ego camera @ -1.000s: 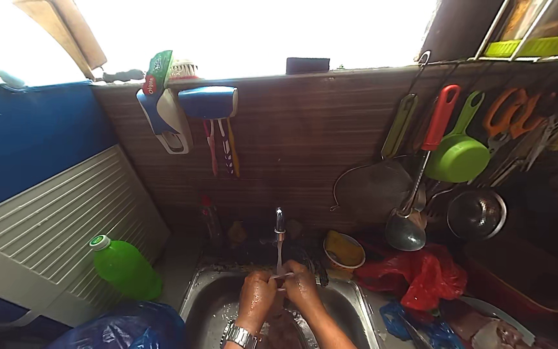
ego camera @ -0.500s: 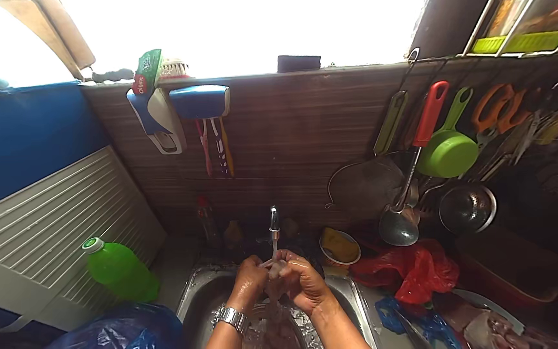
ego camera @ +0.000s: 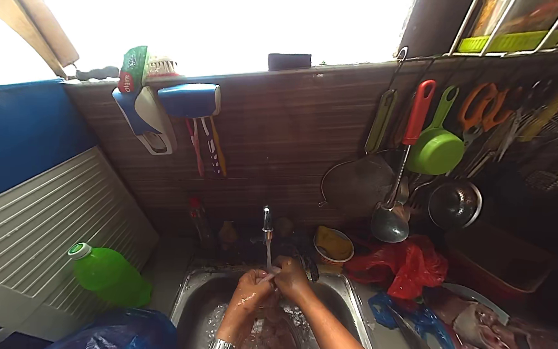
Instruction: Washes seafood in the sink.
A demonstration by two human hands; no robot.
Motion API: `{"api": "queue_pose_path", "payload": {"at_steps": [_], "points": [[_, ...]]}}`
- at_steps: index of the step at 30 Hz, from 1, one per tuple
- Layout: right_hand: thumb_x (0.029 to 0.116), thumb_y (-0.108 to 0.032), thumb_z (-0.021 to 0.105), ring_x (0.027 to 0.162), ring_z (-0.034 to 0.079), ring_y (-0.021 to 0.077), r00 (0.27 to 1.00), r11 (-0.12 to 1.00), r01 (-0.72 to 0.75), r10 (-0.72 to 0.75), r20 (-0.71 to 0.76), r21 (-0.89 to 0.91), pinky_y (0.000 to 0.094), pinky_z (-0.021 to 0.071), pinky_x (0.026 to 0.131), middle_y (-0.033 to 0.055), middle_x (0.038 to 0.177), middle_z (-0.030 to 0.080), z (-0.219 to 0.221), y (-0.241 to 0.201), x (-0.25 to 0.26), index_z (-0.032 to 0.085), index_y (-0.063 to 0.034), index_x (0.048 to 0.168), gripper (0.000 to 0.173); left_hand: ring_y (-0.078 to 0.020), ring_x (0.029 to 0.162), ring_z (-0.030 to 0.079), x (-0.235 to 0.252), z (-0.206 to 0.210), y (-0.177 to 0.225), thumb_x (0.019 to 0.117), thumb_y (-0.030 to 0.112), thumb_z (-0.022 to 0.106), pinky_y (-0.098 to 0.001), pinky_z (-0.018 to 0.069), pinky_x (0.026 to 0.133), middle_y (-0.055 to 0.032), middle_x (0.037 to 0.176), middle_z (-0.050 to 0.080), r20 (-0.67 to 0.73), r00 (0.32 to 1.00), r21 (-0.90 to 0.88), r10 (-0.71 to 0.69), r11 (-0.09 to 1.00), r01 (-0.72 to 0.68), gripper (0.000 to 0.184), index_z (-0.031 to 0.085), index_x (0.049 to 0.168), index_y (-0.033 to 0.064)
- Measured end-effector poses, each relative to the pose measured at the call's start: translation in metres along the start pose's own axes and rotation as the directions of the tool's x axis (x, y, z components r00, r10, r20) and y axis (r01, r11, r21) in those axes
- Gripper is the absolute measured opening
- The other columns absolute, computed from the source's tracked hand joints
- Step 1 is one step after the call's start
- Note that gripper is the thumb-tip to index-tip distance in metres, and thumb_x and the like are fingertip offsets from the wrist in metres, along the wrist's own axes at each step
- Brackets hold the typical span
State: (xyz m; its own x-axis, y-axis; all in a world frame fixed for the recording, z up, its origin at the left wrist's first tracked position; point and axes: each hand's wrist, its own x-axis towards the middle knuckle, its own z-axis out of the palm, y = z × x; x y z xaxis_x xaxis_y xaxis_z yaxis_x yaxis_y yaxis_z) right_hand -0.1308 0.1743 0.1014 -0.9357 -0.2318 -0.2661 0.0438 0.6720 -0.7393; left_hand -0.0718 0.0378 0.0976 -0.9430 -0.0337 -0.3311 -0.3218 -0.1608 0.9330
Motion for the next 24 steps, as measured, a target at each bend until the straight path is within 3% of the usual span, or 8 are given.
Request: {"api": "queue_pose_path", "payload": {"at_steps": [3,8,10,11,13,16,19,24], "points": [[0.0973,-0.019,0.059,0.105,0.069,0.0316,0.987,0.986,0.101,-0.116,-0.109,-0.135,0.0517,0.054,0.095,0.0166,0.105,0.072,0.017,-0.011,-0.018,0.069,-0.0018,0.113,0.025,-0.0184,0.082,0.07,0.02,-0.007,-0.013,0.0946,0.015,0.067,-0.038,0.0595,0.076,-0.0095,0.095,0.072,-0.104,0.992,0.331,-0.077,0.938,0.107,0.023,0.071,0.114,0.0043],[0.0941,-0.02,0.064,0.116,0.067,0.0313,0.996,0.997,-0.043,0.038,-0.085,-0.069,0.05,0.0509,0.104,0.0184,0.12,0.07,0.026,-0.004,-0.017,0.064,-0.0021,0.129,0.039,-0.0196,0.069,0.068,0.019,0.011,-0.001,0.096,0.017,0.066,-0.0371,0.0577,0.063,-0.0097,0.076,0.07,-0.195,0.978,0.022,0.069,0.998,-0.066,0.017,0.071,0.09,0.0016],[0.0975,-0.027,0.065,0.101,0.07,0.025,0.985,0.98,-0.166,0.16,0.065,0.107,0.0451,0.056,0.092,0.0138,0.11,0.073,0.021,0.005,-0.01,0.069,-0.0039,0.122,0.034,-0.0163,0.066,0.064,0.009,0.018,0.004,0.0923,0.02,0.072,-0.0335,0.0548,0.061,-0.0066,0.072,0.067,-0.145,0.987,0.015,0.072,0.997,-0.07,0.018,0.07,0.085,0.0033],[0.1004,-0.026,0.061,0.083,0.073,0.0218,0.964,0.94,-0.248,0.217,0.151,0.233,0.0411,0.0605,0.075,0.0112,0.096,0.074,0.021,0.009,-0.008,0.067,-0.0041,0.116,0.028,-0.0153,0.067,0.064,0.005,0.019,0.004,0.092,0.023,0.074,-0.0327,0.054,0.063,-0.0059,0.073,0.067,-0.126,0.99,0.033,0.07,0.997,-0.066,0.021,0.071,0.084,0.0043],[0.1078,-0.021,0.05,0.068,0.072,0.0232,0.93,0.782,-0.36,0.254,0.266,0.508,0.0394,0.06,0.061,0.0129,0.086,0.073,0.018,0.011,-0.01,0.063,-0.0022,0.116,0.024,-0.015,0.073,0.067,0.0,0.018,0.002,0.0928,0.025,0.075,-0.0331,0.056,0.069,-0.0059,0.078,0.071,-0.112,0.991,0.07,0.073,0.995,-0.065,0.022,0.074,0.085,0.0051],[0.1098,-0.015,0.045,0.067,0.069,0.024,0.956,0.526,-0.27,0.247,0.158,0.806,0.0388,0.0597,0.06,0.0152,0.084,0.07,0.023,0.007,-0.016,0.064,-0.0003,0.116,0.025,-0.0137,0.065,0.061,0.004,0.018,-0.008,0.0949,0.016,0.07,-0.0327,0.0524,0.064,-0.0046,0.069,0.065,-0.241,0.968,0.127,0.064,0.991,-0.034,0.022,0.068,0.077,0.004],[0.1031,-0.002,0.051,0.058,0.06,0.0172,0.963,0.327,-0.121,0.267,0.031,0.937,0.0304,0.0496,0.05,0.0136,0.08,0.068,0.034,0.008,-0.017,0.063,0.0015,0.114,0.016,-0.0188,0.068,0.063,0.013,0.017,-0.026,0.0964,0.009,0.063,-0.0363,0.053,0.063,-0.0112,0.077,0.067,-0.363,0.932,0.071,0.008,0.997,0.019,0.016,0.068,0.086,-0.0015],[0.1046,-0.006,0.049,0.045,0.044,0.0061,0.975,0.1,-0.212,0.09,0.203,0.972,0.021,0.0393,0.042,0.0029,0.064,0.055,0.038,0.019,-0.033,0.058,-0.0055,0.11,0.01,-0.0217,0.052,0.06,0.017,0.018,-0.038,0.0974,0.006,0.061,-0.0366,0.0539,0.049,-0.0127,0.063,0.061,-0.297,0.941,-0.297,-0.165,0.952,0.073,0.016,0.06,0.084,-0.0028]]}}
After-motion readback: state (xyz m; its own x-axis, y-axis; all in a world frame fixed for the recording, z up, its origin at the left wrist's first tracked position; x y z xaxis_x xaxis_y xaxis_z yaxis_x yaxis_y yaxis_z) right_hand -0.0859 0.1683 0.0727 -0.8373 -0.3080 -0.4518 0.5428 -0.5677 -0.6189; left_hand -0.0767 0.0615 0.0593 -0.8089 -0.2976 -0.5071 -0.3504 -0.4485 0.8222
